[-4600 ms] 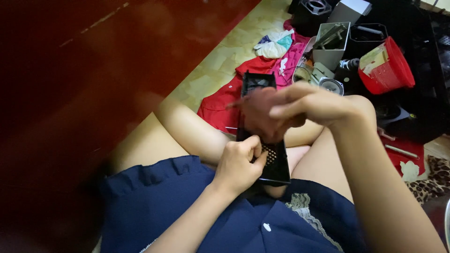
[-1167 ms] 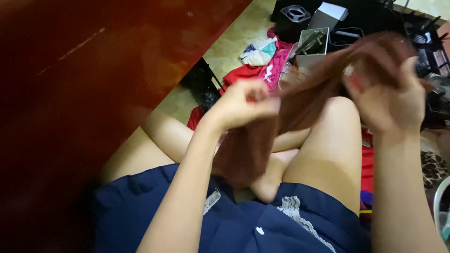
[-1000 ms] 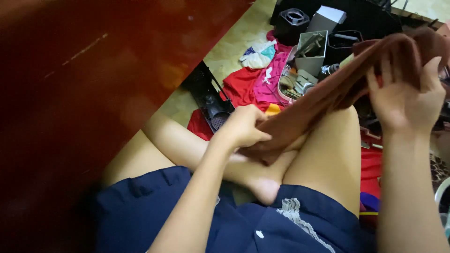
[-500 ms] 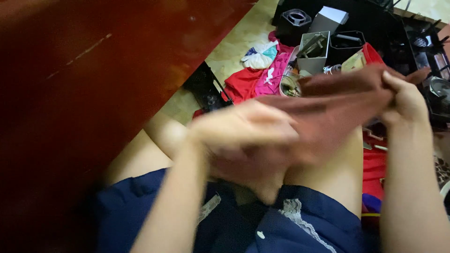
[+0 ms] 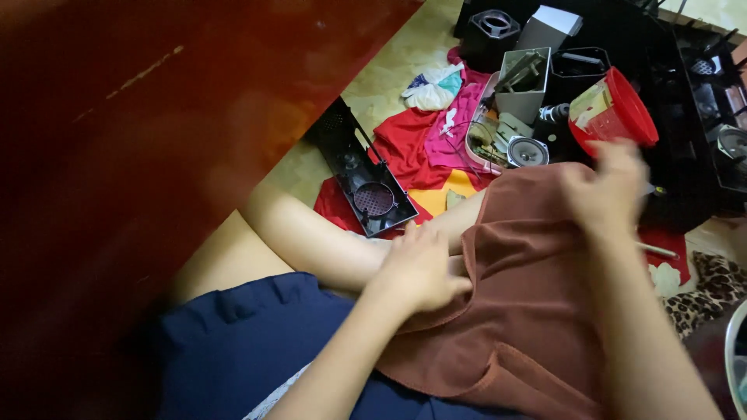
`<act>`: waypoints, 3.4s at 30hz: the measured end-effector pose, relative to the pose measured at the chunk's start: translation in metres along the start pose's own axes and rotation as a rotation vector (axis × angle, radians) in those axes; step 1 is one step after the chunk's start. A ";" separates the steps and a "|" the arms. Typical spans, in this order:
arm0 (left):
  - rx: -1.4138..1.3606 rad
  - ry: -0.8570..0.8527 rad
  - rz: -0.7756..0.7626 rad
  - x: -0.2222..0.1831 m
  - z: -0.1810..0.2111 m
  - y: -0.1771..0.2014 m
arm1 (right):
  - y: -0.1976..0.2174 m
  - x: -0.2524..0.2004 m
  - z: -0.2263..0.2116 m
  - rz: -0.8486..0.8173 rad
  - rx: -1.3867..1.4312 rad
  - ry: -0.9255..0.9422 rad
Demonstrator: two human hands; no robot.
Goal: The person cleans a black plastic mesh panel using a brown cloth and then applies several white adhesive strips to the interior side of the panel.
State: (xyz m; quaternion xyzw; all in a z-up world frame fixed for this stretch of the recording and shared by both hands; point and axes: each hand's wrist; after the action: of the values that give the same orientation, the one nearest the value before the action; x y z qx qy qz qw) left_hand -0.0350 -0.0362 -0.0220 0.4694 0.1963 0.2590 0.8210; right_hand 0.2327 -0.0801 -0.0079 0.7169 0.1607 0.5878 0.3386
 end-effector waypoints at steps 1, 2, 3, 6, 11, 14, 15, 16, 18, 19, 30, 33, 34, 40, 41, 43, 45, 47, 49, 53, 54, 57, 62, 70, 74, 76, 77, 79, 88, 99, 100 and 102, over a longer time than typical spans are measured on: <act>-0.001 0.000 0.000 -0.004 0.004 -0.004 | -0.007 -0.004 -0.016 -0.001 -0.001 0.001; 0.030 0.029 -0.173 -0.007 0.007 -0.007 | -0.014 -0.007 -0.032 -0.069 0.003 0.025; 0.060 0.059 -0.346 -0.011 0.011 -0.010 | -0.022 -0.010 -0.048 -0.137 0.007 0.051; -0.034 0.012 -0.247 -0.021 0.018 0.012 | -0.031 -0.011 -0.063 -0.805 -0.261 -0.203; -0.419 -0.110 -0.015 -0.037 0.038 0.019 | -0.028 -0.009 -0.062 -0.826 -0.227 -0.243; -0.251 -0.071 0.030 -0.028 0.036 0.004 | -0.029 -0.010 -0.061 -0.796 -0.252 -0.223; -0.189 -0.060 0.117 -0.020 0.031 -0.009 | -0.028 -0.010 -0.061 -0.794 -0.268 -0.207; -0.197 -0.055 0.112 -0.020 0.026 0.001 | -0.027 -0.011 -0.061 -0.803 -0.272 -0.204; -0.470 0.086 0.195 -0.019 0.013 0.018 | -0.026 -0.013 -0.061 -0.735 -0.252 -0.177; -0.480 0.093 0.185 -0.014 0.004 0.016 | -0.025 -0.019 -0.058 -0.750 -0.256 -0.176; -0.160 0.151 0.013 -0.010 0.001 0.012 | -0.012 -0.005 -0.084 -0.716 -0.306 -0.170; 0.041 0.237 0.118 0.009 -0.036 0.015 | -0.013 -0.011 -0.077 -0.716 -0.360 -0.143; 0.044 0.242 0.113 0.016 -0.048 0.008 | -0.013 -0.011 -0.076 -0.721 -0.355 -0.143; -0.059 0.183 0.191 0.047 -0.073 0.006 | 0.010 0.021 -0.119 -0.424 0.110 0.067; -0.093 0.154 0.115 0.045 -0.064 0.010 | 0.009 0.024 -0.131 -0.623 0.249 0.019; -0.131 0.128 0.042 0.044 -0.053 0.013 | -0.008 0.022 -0.145 -0.823 0.389 -0.023; -0.025 0.149 -0.064 0.043 -0.052 0.012 | -0.040 0.013 -0.155 -1.225 0.015 0.043; 0.001 0.191 -0.077 0.049 -0.054 0.002 | -0.077 -0.006 -0.147 -1.248 -0.042 -0.038; 0.043 0.207 -0.103 0.053 -0.052 -0.001 | -0.080 -0.010 -0.145 -1.261 -0.095 -0.153; -0.030 0.175 -0.106 0.046 -0.047 0.012 | -0.037 0.015 -0.159 -1.312 -0.237 -0.014; -0.035 0.140 -0.064 0.043 -0.046 0.014 | -0.031 0.018 -0.163 -1.304 -0.284 0.005; -0.048 0.095 0.050 0.034 -0.044 0.024 | -0.016 0.027 -0.170 -1.236 -0.330 0.031; -0.051 -0.023 0.324 0.035 -0.043 0.027 | 0.009 0.041 -0.160 -1.164 -0.342 -0.002; 0.132 -0.041 -0.159 0.027 0.003 0.060 | 0.060 0.025 -0.155 -1.389 -0.273 -0.226; 0.113 -0.068 -0.389 0.057 -0.004 0.059 | 0.062 0.026 -0.159 -1.373 -0.213 -0.244; 0.091 -0.074 -0.494 0.063 -0.004 0.067 | 0.065 0.027 -0.162 -1.369 -0.208 -0.239; 0.102 -0.077 -0.553 0.062 -0.002 0.076 | 0.068 0.029 -0.165 -1.394 -0.207 -0.250; 0.128 -0.095 -0.629 0.064 -0.003 0.086 | 0.068 0.033 -0.170 -1.421 -0.199 -0.287; 0.097 -0.084 -0.814 0.092 -0.013 0.057 | 0.039 -0.012 -0.127 -1.136 -0.132 0.362; -0.043 -0.003 -0.756 0.037 -0.004 0.042 | 0.044 -0.030 -0.142 -1.602 -0.056 -0.188; -0.040 0.000 -0.755 0.037 -0.008 0.037 | 0.046 -0.029 -0.146 -1.601 -0.052 -0.185; 0.026 -0.039 -0.682 0.038 -0.015 0.030 | 0.052 -0.022 -0.154 -1.609 -0.059 -0.109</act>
State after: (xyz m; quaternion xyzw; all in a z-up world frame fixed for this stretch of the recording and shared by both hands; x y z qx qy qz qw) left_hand -0.0204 0.0100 -0.0067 0.3921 0.3297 -0.0422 0.8578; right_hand 0.0719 -0.0856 0.0233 0.4002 0.5953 0.1321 0.6841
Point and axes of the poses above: each hand's wrist, its own x-axis towards the middle knuckle, its own y-axis out of the back of the hand, z = x × y
